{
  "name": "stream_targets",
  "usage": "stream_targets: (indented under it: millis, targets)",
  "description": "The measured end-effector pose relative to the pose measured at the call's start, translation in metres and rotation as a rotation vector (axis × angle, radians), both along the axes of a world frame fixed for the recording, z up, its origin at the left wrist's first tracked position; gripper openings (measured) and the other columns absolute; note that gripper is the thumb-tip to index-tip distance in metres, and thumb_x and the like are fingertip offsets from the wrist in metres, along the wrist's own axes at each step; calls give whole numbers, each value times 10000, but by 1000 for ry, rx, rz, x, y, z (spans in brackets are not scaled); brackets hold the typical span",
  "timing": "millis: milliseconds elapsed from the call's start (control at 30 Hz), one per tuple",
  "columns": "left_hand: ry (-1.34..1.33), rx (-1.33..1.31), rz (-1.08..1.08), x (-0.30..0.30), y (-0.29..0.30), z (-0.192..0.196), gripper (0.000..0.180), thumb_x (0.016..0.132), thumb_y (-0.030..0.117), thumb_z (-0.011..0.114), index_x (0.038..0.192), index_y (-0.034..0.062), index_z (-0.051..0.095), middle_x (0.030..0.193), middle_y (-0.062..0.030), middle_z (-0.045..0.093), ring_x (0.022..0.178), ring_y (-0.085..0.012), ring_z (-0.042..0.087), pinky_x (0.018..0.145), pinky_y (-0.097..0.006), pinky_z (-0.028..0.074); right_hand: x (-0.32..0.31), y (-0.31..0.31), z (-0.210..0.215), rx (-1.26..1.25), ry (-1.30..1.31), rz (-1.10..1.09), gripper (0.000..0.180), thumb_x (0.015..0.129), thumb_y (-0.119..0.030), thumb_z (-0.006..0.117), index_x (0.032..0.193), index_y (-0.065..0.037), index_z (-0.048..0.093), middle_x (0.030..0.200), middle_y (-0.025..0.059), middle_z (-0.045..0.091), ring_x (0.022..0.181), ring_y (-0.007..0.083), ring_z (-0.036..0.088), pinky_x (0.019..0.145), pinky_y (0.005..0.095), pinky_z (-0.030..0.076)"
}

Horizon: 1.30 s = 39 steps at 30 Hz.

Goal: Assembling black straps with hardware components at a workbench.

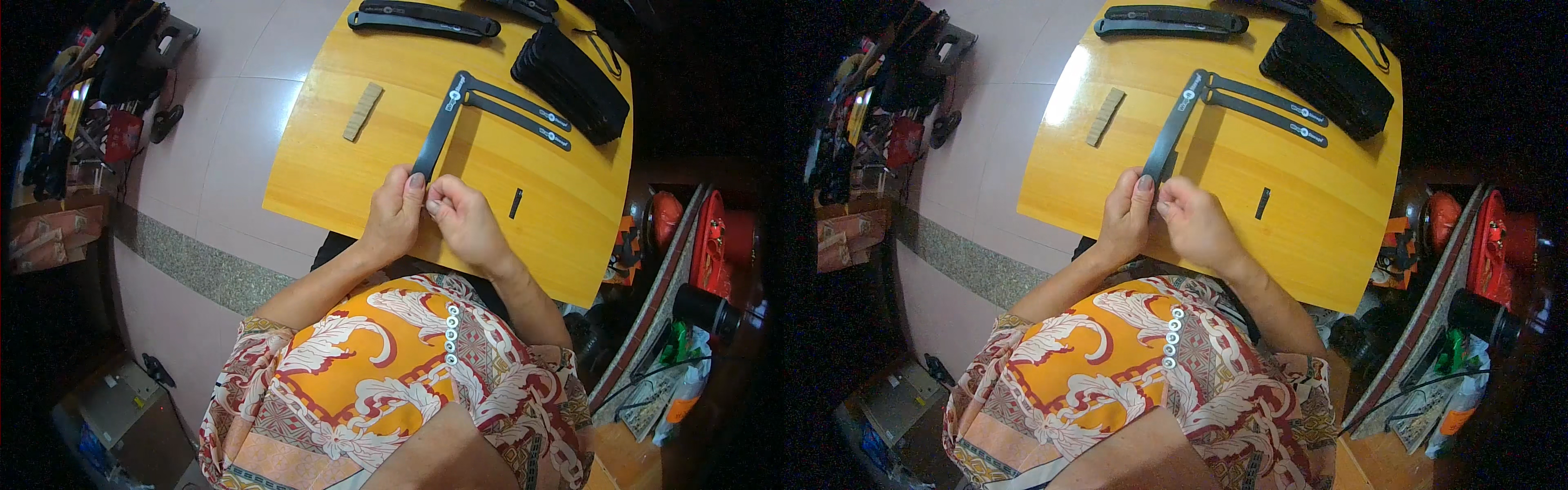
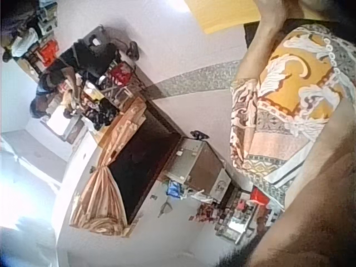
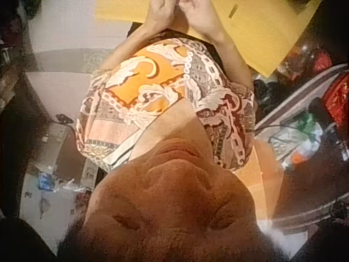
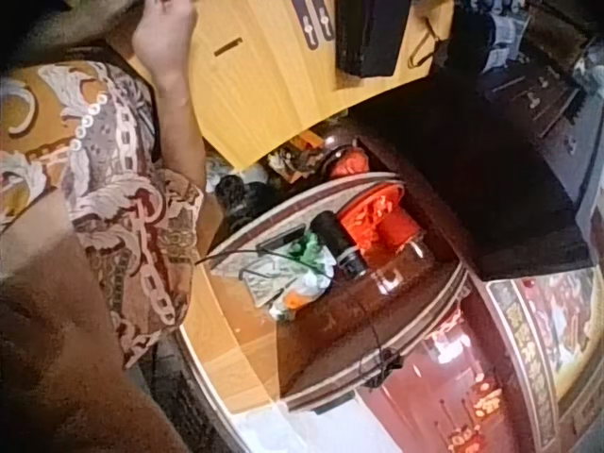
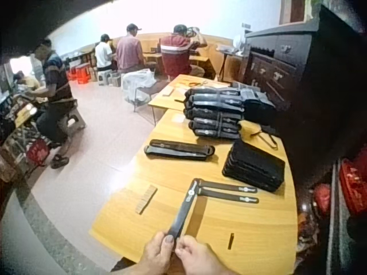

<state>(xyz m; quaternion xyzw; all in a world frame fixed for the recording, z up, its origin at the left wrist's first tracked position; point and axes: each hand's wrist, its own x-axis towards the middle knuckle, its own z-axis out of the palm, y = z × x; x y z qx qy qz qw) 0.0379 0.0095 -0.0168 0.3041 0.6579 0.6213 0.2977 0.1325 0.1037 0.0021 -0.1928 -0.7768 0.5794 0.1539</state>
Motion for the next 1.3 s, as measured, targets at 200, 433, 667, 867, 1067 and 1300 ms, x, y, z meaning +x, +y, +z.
stream_targets:
  millis: [200,433,667,867,1067,1300]
  targets:
    - [167,10,74,3,2,-5,229,950,212,398,968,-2,477,692,-49,515,628,-100,494,540,-267,408,-2,4,3,-531,-186,-1,63,840,-58,532,840,-18,484,641,56,505,526,194,502,481,304,414]
    - [-106,81,92,2,1,-12,227,955,224,384,978,15,470,702,-24,482,628,-78,452,546,-247,394,-6,-15,4,368,34,-123,97,879,-144,520,821,-74,485,660,-40,437,523,56,369,440,197,313]
    - [-151,8,-107,0,-2,-4,230,956,231,382,928,22,474,687,-16,467,610,-77,433,530,-237,376,1,18,14,-537,-178,212,95,890,-119,489,822,-52,487,683,-42,435,580,40,374,486,179,301]
    - [-729,18,-252,-22,5,10,243,938,302,387,866,98,498,692,-20,508,539,-89,464,451,-213,367,0,13,16,-518,-159,116,62,879,-72,489,838,-26,501,724,-23,459,654,58,410,583,195,356]
    - [-924,-6,-148,-33,13,12,228,916,274,442,901,71,545,742,-16,540,628,-90,499,531,-237,414,-1,11,31,-192,-188,118,28,859,-29,493,845,-7,502,758,4,498,691,70,449,627,215,384]
    - [-886,90,-144,-31,18,13,235,913,244,463,924,27,552,786,-28,554,686,-110,521,624,-247,433,-6,6,24,-93,-158,57,39,827,-1,509,863,6,495,703,38,502,668,108,477,609,249,405]
